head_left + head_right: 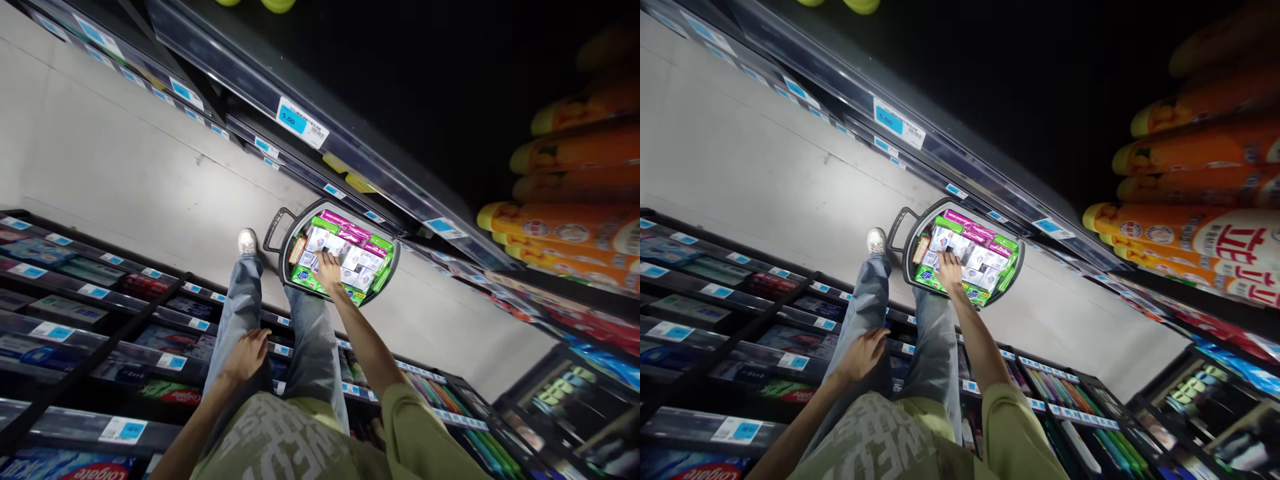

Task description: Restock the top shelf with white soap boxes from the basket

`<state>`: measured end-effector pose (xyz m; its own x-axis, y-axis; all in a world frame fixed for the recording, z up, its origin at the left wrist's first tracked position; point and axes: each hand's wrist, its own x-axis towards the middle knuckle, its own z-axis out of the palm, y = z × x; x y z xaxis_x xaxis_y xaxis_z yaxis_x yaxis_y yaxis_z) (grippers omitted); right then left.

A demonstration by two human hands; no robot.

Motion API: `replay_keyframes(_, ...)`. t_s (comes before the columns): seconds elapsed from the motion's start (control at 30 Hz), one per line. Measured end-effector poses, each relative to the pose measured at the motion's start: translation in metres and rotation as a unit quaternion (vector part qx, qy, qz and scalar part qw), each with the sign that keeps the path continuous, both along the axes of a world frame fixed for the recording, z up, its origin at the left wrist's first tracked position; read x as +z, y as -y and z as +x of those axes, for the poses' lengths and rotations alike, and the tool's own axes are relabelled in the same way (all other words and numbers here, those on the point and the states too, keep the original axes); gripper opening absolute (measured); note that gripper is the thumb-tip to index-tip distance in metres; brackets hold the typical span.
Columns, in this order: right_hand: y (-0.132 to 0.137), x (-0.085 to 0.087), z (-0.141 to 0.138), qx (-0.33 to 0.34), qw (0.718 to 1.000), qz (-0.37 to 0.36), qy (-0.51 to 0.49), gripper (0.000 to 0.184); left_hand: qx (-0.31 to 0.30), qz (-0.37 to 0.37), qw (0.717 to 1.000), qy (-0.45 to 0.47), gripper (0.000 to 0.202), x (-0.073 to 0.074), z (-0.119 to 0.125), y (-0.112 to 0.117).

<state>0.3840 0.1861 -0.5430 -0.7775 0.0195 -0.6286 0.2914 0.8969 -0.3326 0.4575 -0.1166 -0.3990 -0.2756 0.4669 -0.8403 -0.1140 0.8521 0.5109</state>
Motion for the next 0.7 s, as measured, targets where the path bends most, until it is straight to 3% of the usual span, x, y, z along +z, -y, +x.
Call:
replay_keyframes(0.17,-0.001,0.0,0.0,-0.013,1.0,0.009,-0.001,0.08,-0.08,0.015,0.993,-0.084,0.036,-0.015,-0.039,-0.028)
replay_keyframes(0.27,-0.011,0.002,0.007,-0.053,0.998,0.027,0.004,0.073,-0.131,0.038,0.979,-0.151,0.036,-0.038,-0.074,-0.058)
replay_keyframes(0.33,-0.021,0.009,0.016,-0.116,0.993,0.035,-0.001,0.067,-0.14,0.043,0.974,-0.175,0.04,-0.058,-0.097,-0.081)
replay_keyframes(0.47,-0.042,0.044,0.042,-0.335,0.941,-0.016,-0.048,0.071,-0.144,0.021,0.967,-0.209,0.047,-0.1,-0.129,-0.12)
replay_keyframes(0.6,-0.056,0.087,0.078,-0.401,0.909,-0.046,-0.099,0.078,-0.16,0.009,0.962,-0.221,0.051,-0.131,-0.137,-0.147)
replay_keyframes(0.7,-0.058,0.103,0.109,-0.462,0.874,-0.092,-0.121,0.075,-0.176,0.005,0.958,-0.227,0.056,-0.15,-0.13,-0.16)
